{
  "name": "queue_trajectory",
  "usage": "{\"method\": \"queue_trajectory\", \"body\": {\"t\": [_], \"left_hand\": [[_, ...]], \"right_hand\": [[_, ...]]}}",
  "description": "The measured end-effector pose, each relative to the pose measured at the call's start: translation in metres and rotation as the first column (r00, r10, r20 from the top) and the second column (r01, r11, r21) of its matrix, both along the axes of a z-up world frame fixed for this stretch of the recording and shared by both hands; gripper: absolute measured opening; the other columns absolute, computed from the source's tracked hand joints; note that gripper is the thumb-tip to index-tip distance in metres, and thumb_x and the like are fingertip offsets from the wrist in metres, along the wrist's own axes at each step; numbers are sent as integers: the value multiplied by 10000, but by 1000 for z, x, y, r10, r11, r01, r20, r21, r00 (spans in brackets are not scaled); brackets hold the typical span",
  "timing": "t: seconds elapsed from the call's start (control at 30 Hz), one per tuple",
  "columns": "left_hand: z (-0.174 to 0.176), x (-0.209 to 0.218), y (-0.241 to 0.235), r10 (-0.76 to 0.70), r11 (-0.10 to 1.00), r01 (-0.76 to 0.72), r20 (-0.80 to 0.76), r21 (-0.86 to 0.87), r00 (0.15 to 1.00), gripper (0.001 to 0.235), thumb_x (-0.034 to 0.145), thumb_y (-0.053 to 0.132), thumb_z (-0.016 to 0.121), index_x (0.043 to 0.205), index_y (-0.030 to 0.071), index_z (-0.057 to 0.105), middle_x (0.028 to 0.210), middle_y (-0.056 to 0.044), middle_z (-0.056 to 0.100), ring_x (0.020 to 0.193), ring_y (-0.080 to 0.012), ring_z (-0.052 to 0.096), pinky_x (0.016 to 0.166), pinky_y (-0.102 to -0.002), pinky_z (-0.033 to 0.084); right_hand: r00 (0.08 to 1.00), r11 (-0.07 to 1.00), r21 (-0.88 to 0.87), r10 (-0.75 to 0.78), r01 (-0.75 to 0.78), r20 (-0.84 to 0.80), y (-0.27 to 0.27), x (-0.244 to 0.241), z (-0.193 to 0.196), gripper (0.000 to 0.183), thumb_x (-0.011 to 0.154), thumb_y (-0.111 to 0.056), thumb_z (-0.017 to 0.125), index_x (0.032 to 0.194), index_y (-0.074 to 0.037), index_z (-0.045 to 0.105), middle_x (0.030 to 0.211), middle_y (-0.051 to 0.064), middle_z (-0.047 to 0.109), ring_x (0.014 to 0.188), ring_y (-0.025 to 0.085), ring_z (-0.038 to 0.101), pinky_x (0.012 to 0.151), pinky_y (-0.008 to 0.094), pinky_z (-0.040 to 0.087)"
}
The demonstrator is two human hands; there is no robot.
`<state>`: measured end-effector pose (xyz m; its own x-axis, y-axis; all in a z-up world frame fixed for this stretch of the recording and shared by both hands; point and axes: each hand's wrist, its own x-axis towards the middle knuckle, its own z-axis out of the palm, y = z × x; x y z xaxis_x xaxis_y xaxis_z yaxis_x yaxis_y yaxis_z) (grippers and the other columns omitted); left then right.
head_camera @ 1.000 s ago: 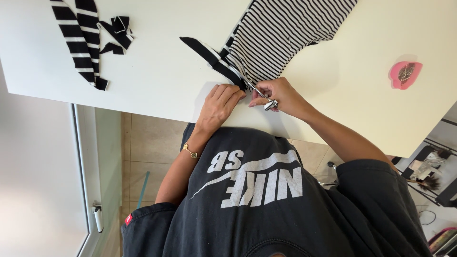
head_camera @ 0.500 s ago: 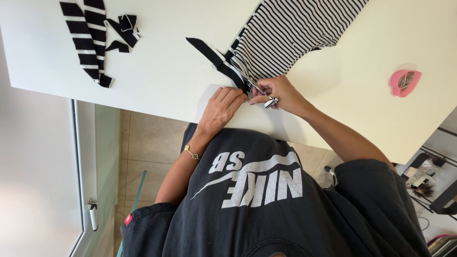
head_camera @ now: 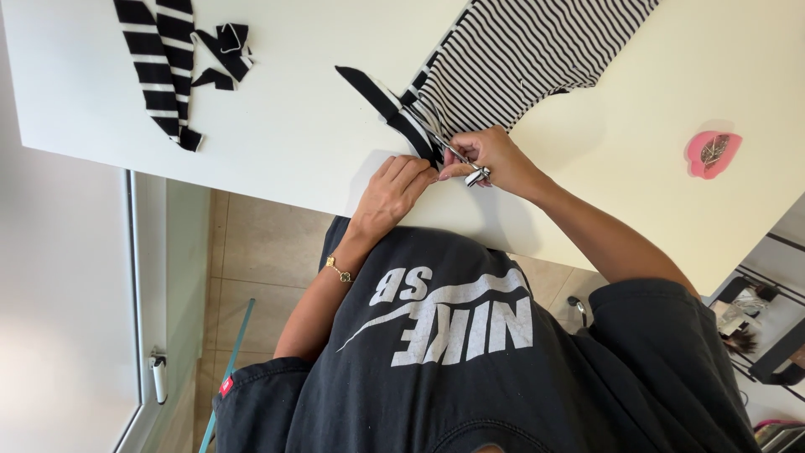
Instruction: Cutting a strip of striped fabric using scissors on a white table.
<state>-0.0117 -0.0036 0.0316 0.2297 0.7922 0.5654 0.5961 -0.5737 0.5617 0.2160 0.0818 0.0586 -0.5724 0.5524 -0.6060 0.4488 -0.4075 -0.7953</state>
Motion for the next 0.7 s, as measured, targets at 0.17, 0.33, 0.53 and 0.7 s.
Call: {"method": "queue_trajectory", "body": {"t": [0.17,0.33,0.53,0.7], "left_hand": [[5,-2,1,-15,1000,15,25,2,1000,130,1087,77,692,990,8,743,942,-114,612,853,-287,631,723,-348,521],[10,-1,4,-5,1000,5,56,5,998,162,1092,72,687,953,0,726,921,-119,615,813,-286,623,695,-346,517],[6,-1,-1,-14,999,16,41,-52,999,106,1074,52,696,990,16,750,946,-117,628,854,-292,637,744,-357,540],[-2,-4,-2,51,981,-1,251,-196,967,65,1055,47,729,1036,35,790,979,-77,678,863,-259,644,788,-361,560]], "right_hand": [[1000,1000,-20,9,-9,-14,7,-10,5,253,897,-89,917,962,34,706,708,91,669,390,109,544,326,219,406],[999,1000,-19,19,-20,-29,13,-9,-4,254,895,-89,923,969,30,711,703,89,665,393,108,545,330,221,407],[1000,1000,-4,20,-20,5,8,-8,4,260,895,-93,920,951,39,703,714,104,669,398,107,547,319,213,396],[1000,1000,-11,8,-8,4,8,-7,1,263,879,-80,930,955,42,710,718,108,666,398,110,545,316,210,412]]}}
